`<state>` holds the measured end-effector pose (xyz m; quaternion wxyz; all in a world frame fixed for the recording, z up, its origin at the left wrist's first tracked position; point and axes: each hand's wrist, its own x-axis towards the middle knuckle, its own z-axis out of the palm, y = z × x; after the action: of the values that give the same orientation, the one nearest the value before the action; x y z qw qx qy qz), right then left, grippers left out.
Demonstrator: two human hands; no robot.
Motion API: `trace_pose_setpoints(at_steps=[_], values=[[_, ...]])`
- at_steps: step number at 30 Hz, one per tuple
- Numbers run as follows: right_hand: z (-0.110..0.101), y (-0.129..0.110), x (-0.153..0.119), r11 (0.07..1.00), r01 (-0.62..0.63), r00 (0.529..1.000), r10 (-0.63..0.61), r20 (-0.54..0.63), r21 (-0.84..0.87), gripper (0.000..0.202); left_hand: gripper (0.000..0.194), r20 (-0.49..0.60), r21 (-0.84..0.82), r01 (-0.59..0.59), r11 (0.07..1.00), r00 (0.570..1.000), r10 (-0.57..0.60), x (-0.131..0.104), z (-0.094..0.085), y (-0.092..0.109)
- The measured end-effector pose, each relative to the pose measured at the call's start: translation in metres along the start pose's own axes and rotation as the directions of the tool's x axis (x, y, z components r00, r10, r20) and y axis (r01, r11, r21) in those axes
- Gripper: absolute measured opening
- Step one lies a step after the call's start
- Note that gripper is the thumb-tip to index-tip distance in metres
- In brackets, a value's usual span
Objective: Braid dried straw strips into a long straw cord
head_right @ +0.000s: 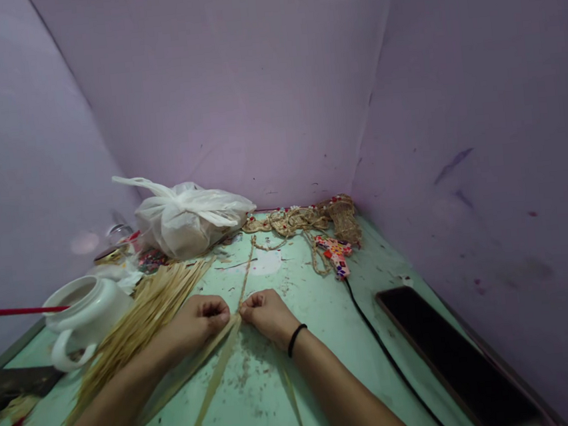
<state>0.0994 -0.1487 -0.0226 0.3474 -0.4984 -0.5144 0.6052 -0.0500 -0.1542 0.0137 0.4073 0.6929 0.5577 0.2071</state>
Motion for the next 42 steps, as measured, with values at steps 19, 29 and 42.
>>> trace_pose_setpoints(at_steps=[19, 29, 42], values=[[-0.001, 0.001, 0.001, 1.000, 0.005, 1.000, -0.005, 0.013, 0.019, 0.009, 0.025, -0.111, 0.208, -0.022, 0.978, 0.993, 0.046, 0.000, 0.009, -0.004], [0.000, 0.002, 0.002, 0.999, 0.008, 1.000, -0.008, 0.003, 0.037, 0.009, 0.024, 0.135, -0.324, 0.375, 0.869, 0.927, -0.350, 0.009, 0.008, -0.006], [0.002, 0.001, 0.001, 0.997, 0.015, 1.000, -0.013, -0.022, 0.078, 0.007, 0.023, 0.298, -0.385, 0.466, 0.797, 0.880, -0.370, 0.016, 0.005, -0.010]])
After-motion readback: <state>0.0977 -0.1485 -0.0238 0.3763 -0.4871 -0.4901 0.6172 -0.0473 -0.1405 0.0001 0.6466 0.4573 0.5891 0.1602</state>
